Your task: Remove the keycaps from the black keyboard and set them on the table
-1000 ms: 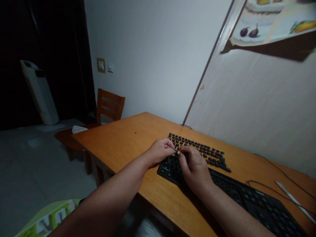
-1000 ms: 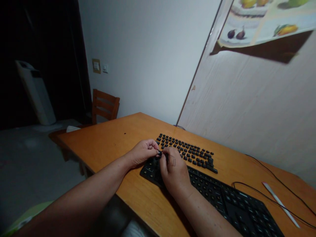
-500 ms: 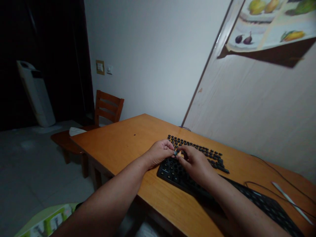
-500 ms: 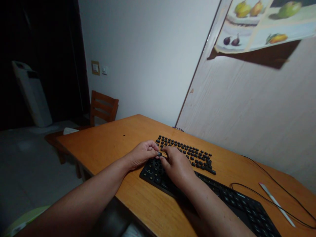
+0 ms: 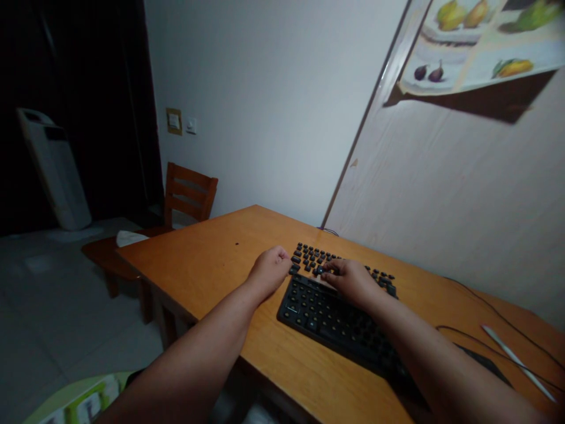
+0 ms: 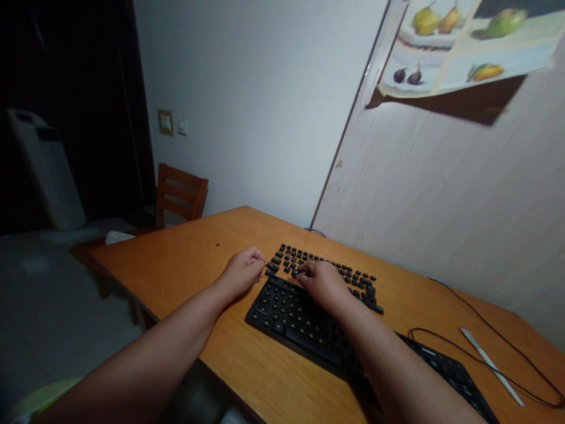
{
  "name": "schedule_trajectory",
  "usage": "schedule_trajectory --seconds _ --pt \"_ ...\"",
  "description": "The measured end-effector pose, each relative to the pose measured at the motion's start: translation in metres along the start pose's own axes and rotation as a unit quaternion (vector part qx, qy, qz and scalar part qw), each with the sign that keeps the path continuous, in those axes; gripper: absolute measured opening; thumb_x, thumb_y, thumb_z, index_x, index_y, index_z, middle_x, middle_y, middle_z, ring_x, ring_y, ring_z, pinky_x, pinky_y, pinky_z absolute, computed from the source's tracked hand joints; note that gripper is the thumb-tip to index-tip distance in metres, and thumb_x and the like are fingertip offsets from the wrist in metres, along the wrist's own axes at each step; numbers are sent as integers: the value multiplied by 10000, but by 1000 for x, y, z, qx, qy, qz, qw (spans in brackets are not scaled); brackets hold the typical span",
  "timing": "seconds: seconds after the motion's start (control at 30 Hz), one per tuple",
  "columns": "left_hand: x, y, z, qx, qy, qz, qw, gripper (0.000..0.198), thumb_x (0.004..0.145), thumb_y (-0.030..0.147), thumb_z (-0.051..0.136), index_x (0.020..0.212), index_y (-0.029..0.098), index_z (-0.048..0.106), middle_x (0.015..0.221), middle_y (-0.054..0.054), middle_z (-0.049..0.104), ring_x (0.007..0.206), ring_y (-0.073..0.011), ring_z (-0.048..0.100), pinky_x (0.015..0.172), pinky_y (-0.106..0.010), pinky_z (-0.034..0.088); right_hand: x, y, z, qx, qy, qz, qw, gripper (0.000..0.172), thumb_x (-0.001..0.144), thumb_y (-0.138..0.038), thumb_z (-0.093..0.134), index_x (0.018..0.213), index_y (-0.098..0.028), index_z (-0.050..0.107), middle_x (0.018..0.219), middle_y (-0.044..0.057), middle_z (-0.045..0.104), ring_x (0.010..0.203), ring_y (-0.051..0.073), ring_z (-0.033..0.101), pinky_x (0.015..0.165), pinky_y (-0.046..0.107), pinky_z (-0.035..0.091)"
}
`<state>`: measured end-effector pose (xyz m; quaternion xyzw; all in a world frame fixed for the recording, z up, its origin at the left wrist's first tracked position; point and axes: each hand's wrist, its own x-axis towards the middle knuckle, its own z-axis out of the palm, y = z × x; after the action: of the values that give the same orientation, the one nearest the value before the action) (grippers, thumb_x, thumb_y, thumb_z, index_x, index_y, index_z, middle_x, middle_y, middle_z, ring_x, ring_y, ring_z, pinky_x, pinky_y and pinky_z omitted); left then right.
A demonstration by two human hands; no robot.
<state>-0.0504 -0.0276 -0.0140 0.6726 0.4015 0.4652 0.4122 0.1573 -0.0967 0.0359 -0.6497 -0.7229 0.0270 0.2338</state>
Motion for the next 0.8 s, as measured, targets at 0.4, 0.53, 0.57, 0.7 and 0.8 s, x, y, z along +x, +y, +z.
schedule_trajectory --seconds 0.4,0.53,0.57,0.7,0.8 --pt "-1 -5 -9 188 14 40 981 145 799 295 522 762 196 621 658 11 588 577 -122 456 525 -228 245 34 10 29 44 -92 52 993 110 668 -312 705 715 -214 725 592 -24 648 578 136 561 566 236 394" --pt "-2 -6 -8 206 10 46 977 150 800 301 520 761 205 629 651 12 584 568 -125 443 527 -236 227 42 12 32 57 -125 51 989 87 665 -285 703 696 -205 719 562 -38 630 556 119 541 552 217 388" --pt "-2 -5 -8 212 8 45 976 152 800 303 519 764 207 631 654 11 585 571 -126 443 526 -237 224 44 13 32 58 -133 52 988 84 664 -275 702 703 -203 721 563 -39 629 560 118 540 557 215 390" --pt "-3 -3 -8 235 1 34 971 157 796 304 515 783 206 638 684 5 596 590 -126 443 528 -238 217 50 14 33 49 -161 55 984 81 640 -232 718 709 -190 728 560 -38 617 566 111 529 569 207 387" --pt "-3 -1 -8 243 -2 31 970 165 801 310 505 781 213 637 687 8 598 593 -127 446 525 -241 214 54 14 31 37 -176 56 982 92 629 -226 731 713 -190 731 571 -37 615 570 110 524 567 208 376"
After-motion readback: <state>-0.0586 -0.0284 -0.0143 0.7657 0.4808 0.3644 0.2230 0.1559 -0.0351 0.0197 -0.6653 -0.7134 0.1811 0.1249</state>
